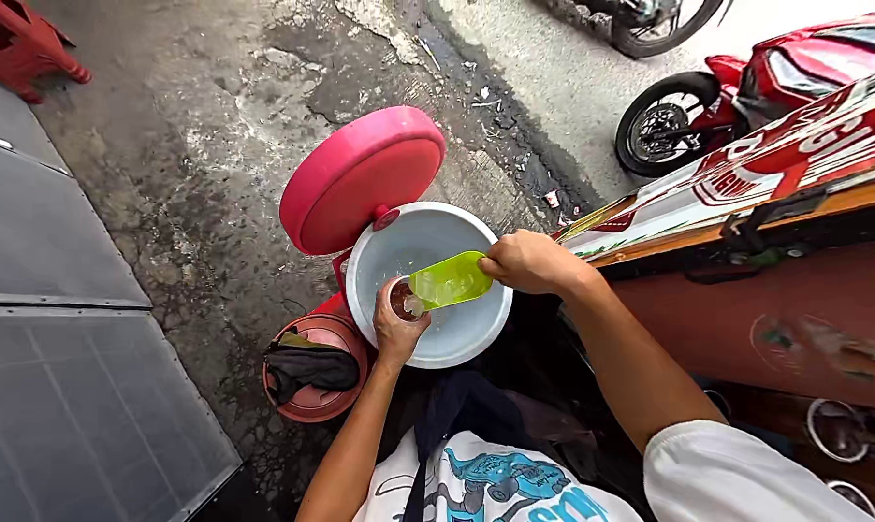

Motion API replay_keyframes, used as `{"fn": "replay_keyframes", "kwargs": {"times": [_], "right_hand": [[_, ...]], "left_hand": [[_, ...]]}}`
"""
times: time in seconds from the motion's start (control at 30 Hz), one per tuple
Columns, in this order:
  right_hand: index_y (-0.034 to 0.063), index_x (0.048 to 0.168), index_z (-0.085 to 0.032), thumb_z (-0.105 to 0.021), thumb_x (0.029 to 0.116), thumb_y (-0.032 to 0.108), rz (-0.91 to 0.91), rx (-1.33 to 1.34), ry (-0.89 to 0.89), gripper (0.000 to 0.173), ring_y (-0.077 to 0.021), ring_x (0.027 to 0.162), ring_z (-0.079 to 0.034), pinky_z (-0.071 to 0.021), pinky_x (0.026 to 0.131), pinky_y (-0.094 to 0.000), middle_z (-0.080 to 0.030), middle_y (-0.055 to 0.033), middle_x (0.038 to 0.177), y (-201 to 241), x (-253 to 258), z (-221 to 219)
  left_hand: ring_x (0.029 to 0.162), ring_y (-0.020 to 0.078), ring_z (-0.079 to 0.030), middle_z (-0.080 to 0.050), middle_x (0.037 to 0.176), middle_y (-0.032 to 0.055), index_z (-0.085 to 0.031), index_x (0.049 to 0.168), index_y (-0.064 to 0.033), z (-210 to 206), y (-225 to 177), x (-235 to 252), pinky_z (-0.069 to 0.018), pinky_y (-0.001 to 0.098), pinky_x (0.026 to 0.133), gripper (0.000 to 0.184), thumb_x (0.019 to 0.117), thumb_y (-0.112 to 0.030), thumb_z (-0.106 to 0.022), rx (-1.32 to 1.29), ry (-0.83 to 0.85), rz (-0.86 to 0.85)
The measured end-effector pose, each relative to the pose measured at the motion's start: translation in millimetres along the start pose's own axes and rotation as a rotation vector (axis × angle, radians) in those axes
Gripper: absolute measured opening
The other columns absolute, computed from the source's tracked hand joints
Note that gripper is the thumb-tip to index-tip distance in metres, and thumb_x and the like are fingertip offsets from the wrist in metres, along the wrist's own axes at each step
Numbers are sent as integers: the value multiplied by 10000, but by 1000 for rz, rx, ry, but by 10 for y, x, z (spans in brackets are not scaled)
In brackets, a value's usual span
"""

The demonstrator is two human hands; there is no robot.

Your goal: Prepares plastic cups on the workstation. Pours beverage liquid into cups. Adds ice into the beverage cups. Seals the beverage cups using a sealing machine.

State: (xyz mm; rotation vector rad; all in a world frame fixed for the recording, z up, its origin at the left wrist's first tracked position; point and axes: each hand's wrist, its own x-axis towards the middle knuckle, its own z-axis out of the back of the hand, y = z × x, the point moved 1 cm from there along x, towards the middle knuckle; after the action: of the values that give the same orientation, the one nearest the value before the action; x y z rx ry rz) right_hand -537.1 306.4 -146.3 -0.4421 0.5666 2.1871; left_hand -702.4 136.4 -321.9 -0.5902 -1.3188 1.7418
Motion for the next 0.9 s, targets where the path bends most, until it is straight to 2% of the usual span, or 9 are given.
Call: {"fn": "replay_keyframes", "kwargs": {"times": [0.07, 0.13, 0.27, 0.4, 0.47, 0.57, 0.67, 0.8, 0.9], "right_hand": [[76, 672, -612, -546, 1039, 325, -58, -157, 1, 449, -353, 683, -657, -479, 578, -558, -608, -132, 652, 301, -146, 132], [72, 691, -614, -560, 1040, 343, -77, -205, -19, 445, -352, 690, -659, -480, 578, -545, -609, -133, 660, 402, -273, 213], [100, 663, -594, -552, 1048, 378, -94, -105, -86, 476, -317, 665, -641, -477, 571, -531, -587, -100, 640, 6, -532, 184], [113, 738, -635, -481, 1085, 364, -93, 217, -131, 456, -213, 666, -637, -496, 645, -476, -623, -42, 668, -504, -698, -253], [90, 804, -669, -466, 1097, 359, -133, 431, -139, 447, -140, 654, -637, -523, 661, -392, -656, -23, 707, -648, -764, -529], [94, 866, -695, -461, 1092, 322, -206, 737, -162, 397, -58, 646, -660, -567, 648, -276, -689, 18, 734, -716, -814, -950], [87, 879, -704, -469, 1093, 283, -244, 950, -190, 373, -52, 633, -666, -575, 625, -244, -700, 22, 731, -632, -840, -1214], [111, 847, -704, -481, 1076, 287, -253, 868, -254, 365, -33, 626, -642, -549, 626, -246, -678, 44, 708, -494, -918, -1228], [129, 793, -667, -477, 1077, 319, -252, 789, -321, 391, -26, 599, -611, -517, 602, -250, -643, 53, 669, -419, -1012, -1100]], "left_hand": [[1236, 237, -629, -644, 1324, 188, -556, 1372, 48, -126, -70, 49, -517, 401, 1075, 892, 607, -200, -943, -26, 40, -36], [1208, 207, -646, -669, 1292, 153, -583, 1348, 28, -208, -120, 94, -529, 388, 1061, 871, 587, -199, -941, -43, 43, -55], [1161, 196, -661, -677, 1239, 184, -562, 1326, 80, -259, -123, 147, -533, 359, 1041, 872, 590, -211, -930, -100, 44, -52], [1146, 178, -674, -691, 1222, 183, -565, 1322, 88, -221, -134, 175, -539, 335, 1030, 846, 614, -217, -916, -110, 59, -84], [1199, 186, -658, -678, 1281, 169, -554, 1365, 68, -205, -148, 186, -531, 355, 1060, 854, 631, -190, -905, -126, 97, -107], [1186, 194, -651, -661, 1273, 189, -525, 1364, 82, -182, -177, 192, -525, 352, 1057, 893, 620, -221, -916, -121, 103, -134], [1156, 190, -657, -664, 1242, 196, -516, 1348, 83, -142, -215, 200, -531, 347, 1042, 952, 605, -314, -959, -81, 100, -134], [1179, 187, -665, -683, 1266, 157, -557, 1362, 45, -71, -214, 219, -537, 374, 1049, 898, 614, -284, -930, -21, 151, -203], [1170, 174, -660, -680, 1259, 148, -552, 1355, 45, -47, -193, 201, -536, 356, 1041, 874, 619, -258, -913, -64, 136, -175]]}}
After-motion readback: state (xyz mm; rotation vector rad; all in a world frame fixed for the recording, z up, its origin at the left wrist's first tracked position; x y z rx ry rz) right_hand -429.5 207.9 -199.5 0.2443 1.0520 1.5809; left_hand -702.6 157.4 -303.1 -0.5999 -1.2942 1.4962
